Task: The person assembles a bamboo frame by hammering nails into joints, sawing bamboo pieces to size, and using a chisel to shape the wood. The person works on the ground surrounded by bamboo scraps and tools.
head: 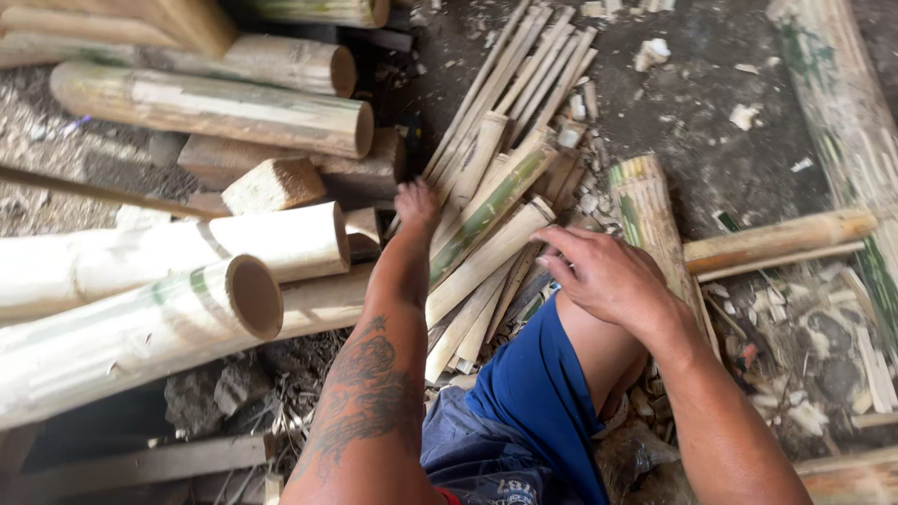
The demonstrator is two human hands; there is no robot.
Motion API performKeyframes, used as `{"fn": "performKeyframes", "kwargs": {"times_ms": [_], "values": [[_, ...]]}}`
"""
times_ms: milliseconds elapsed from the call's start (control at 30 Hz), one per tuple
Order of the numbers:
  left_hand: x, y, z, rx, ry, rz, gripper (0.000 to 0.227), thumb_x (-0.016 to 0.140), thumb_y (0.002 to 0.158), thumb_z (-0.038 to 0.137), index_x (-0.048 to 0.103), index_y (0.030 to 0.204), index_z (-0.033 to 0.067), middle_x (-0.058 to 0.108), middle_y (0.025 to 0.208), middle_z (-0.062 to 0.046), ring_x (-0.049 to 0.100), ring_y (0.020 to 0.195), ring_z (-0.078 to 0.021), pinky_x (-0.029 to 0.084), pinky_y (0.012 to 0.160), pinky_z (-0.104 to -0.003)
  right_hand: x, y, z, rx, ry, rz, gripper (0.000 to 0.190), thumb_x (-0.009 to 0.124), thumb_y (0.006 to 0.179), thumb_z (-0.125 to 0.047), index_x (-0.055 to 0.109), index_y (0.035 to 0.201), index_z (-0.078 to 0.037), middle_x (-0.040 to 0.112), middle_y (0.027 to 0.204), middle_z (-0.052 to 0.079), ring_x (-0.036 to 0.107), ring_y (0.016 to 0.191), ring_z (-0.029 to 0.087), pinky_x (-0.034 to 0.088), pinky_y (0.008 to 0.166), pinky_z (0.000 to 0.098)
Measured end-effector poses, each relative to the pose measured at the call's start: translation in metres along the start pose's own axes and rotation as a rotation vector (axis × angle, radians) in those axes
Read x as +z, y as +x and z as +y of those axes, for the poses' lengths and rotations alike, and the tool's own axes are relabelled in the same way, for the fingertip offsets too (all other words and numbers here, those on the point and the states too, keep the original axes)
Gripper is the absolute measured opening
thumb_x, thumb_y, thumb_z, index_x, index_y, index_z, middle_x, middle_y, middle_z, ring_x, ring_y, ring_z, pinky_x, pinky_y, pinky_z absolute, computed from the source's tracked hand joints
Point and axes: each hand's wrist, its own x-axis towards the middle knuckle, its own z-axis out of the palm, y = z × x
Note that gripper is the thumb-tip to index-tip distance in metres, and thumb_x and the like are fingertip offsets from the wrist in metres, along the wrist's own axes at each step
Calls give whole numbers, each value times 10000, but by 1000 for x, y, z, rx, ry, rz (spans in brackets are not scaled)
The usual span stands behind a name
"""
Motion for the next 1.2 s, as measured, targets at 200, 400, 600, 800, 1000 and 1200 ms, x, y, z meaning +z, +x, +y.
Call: {"fn": "performKeyframes", "kwargs": {"times_ms": [200,400,600,800,1000,1200], "values": [[-8,-5,-8,69,71,-34,458,618,969,390,549,1318,103,604,1270,-183,590,1177,-330,569,804,-447,22,-24,20,-93,128,51,344,595,995,-263,623,1292,-92,708,1169,151,709,1021,378,574,848,492],[-33,-38,20,-76,-414,49,304,409,1124,251,573,1285,51,587,1350,-227,614,1177,-464,514,961,-586,31,-25,22,-70,126,63,323,610,981,-209,627,1282,-93,713,1121,151,724,977,382,578,865,499],[-53,-61,37,66,-418,219,449,619,947,370,522,1229,34,629,1162,-262,638,1006,-493,523,808,-595,32,-35,12,-72,102,66,320,619,984,-222,619,1288,-121,705,1091,156,721,977,393,585,862,507],[-46,-53,33,29,-412,127,290,595,1012,330,564,1179,96,696,1114,-236,676,1001,-475,546,854,-573,38,-44,13,-37,115,58,323,621,982,-237,613,1290,-143,700,1077,148,722,989,385,583,863,508],[-35,-45,18,-11,-309,226,373,641,972,274,539,1313,160,557,1282,-162,590,1145,-380,564,850,-512,35,-49,4,-80,162,55,378,607,970,-238,602,1328,-117,685,1217,150,723,1013,363,585,891,487],[-20,-64,1,195,-173,183,308,557,990,265,644,1275,187,517,1349,-88,488,1286,-323,451,1055,-490,34,-41,-10,-76,113,38,346,589,981,-229,632,1306,-117,722,1133,155,704,1010,370,571,857,482]]}}
